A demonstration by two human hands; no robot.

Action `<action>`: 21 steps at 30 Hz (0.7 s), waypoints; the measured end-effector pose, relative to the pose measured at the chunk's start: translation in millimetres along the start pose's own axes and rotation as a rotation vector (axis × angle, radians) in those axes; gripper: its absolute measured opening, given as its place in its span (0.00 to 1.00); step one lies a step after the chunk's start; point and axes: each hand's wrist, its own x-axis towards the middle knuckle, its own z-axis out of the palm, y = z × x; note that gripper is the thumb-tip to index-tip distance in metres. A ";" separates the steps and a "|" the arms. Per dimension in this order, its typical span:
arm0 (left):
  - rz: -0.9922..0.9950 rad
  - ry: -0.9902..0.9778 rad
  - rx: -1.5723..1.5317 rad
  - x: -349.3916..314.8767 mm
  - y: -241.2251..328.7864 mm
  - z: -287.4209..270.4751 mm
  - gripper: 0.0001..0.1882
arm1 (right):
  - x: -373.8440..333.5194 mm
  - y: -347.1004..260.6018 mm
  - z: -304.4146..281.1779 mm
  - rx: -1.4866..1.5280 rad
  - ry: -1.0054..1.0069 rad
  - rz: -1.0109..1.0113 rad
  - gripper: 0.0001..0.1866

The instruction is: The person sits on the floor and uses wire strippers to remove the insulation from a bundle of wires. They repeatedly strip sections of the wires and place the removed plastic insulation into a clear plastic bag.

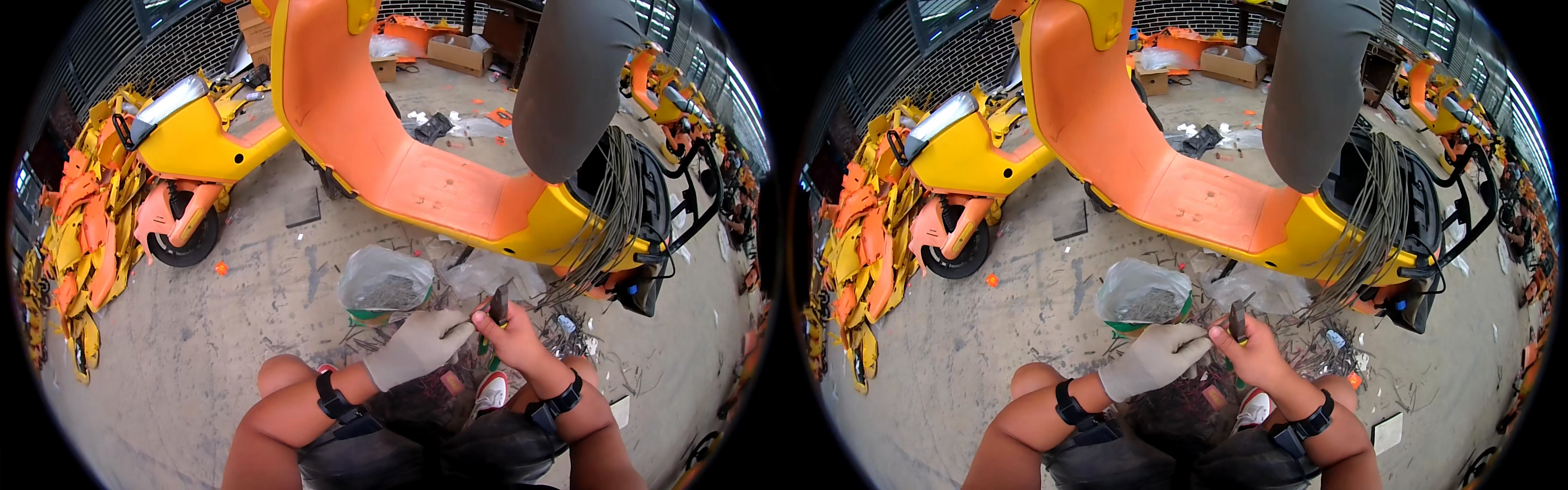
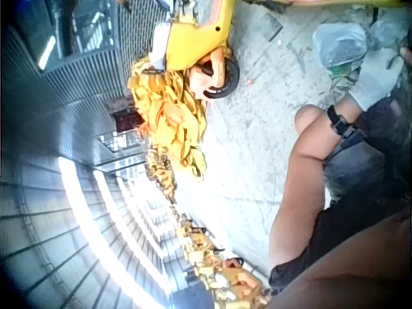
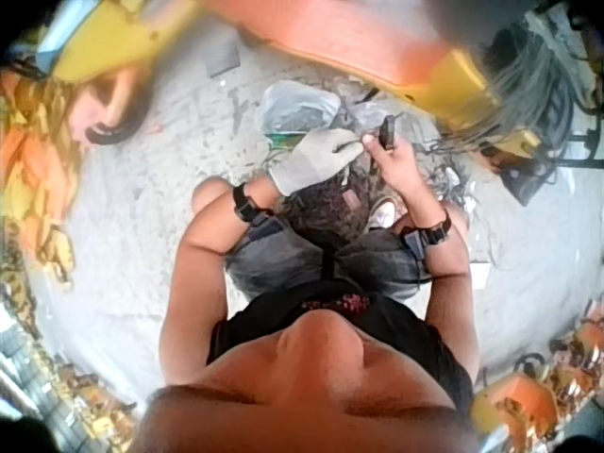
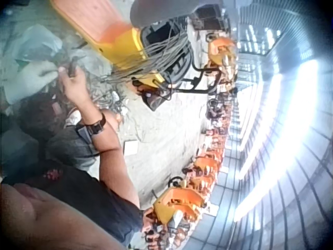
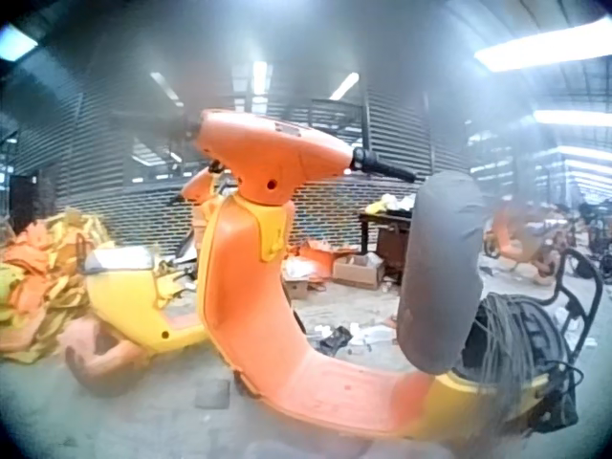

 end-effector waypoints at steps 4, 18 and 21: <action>0.253 0.238 0.507 -1.3 -12.7 12.0 0.09 | 3.0 12.8 7.5 0.046 0.062 0.118 0.10; 0.196 0.192 0.704 -0.5 -21.3 24.3 0.07 | 3.4 23.7 15.9 0.244 0.111 0.382 0.14; 0.215 0.114 0.353 0.5 -20.1 8.6 0.11 | -4.1 16.2 12.2 0.148 0.094 0.244 0.15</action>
